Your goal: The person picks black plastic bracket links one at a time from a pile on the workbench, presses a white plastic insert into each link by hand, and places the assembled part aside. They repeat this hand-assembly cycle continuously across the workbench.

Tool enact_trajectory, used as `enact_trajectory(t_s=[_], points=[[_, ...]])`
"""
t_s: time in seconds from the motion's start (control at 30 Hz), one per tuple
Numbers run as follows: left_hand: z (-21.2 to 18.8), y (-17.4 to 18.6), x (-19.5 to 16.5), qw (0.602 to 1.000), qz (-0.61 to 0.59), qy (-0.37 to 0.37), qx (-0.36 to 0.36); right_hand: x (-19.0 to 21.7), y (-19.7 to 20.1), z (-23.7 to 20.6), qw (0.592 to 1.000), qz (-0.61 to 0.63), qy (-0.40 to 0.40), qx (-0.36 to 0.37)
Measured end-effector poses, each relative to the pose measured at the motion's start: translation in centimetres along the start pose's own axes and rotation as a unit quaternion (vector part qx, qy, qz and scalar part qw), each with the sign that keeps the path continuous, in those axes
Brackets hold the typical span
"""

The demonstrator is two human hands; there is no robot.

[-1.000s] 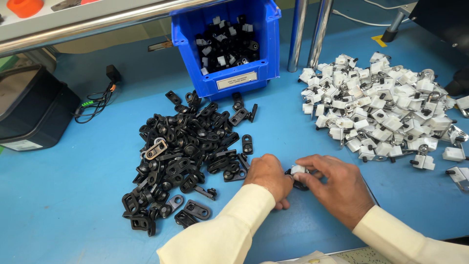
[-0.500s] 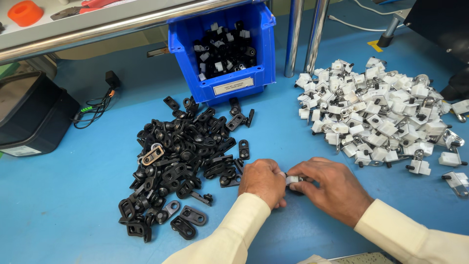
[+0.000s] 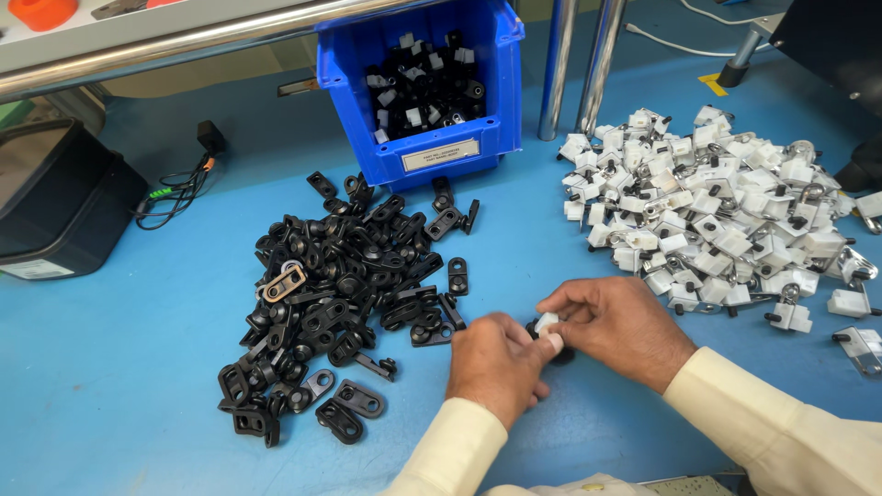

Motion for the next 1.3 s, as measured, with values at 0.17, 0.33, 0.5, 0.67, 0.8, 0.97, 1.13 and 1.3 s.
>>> enact_trajectory(t_s=[0.17,0.33,0.5,0.67,0.8,0.97,1.13,1.3], points=[[-0.1,-0.5,0.0,1.0,-0.008,-0.005,0.011,-1.9,0.0,1.5,0.999,0.043,0.0,0.02],[1.3,-0.1,0.0,0.999,0.005,0.016,0.042,-2.5,-0.2,1.9,0.998,0.051,-0.021,0.014],[1.4,-0.4,0.5,0.997,-0.064,0.03,0.037,-1.9,-0.2,1.6,0.996,0.062,-0.058,0.026],[1.6,-0.6,0.8,0.997,-0.07,0.033,0.008,0.3,-0.2,0.7,0.989,-0.1,0.101,-0.038],[1.1,-0.8,0.7,0.998,-0.055,-0.009,-0.009,0.7,-0.7,0.3,0.977,-0.16,0.099,-0.104],[0.4,-1.0,0.4,0.998,-0.033,-0.044,-0.009,-1.1,-0.8,1.3,0.975,0.167,-0.146,0.017],[0.4,-0.8,0.8,0.996,-0.078,-0.001,0.031,-0.4,-0.5,1.2,0.982,0.14,-0.116,0.052],[1.0,-0.5,0.9,0.994,-0.092,0.014,0.061,0.8,-0.4,1.1,0.993,0.003,-0.082,0.09]])
Point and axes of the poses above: each hand's wrist, its own z-axis towards the middle knuckle, its own y-axis out of the back of the hand, x = y × z, the point moved 4 cm from there along z, towards the middle knuckle, and after that the axes turned 7 degrees about -y, right-handed, at the moved point
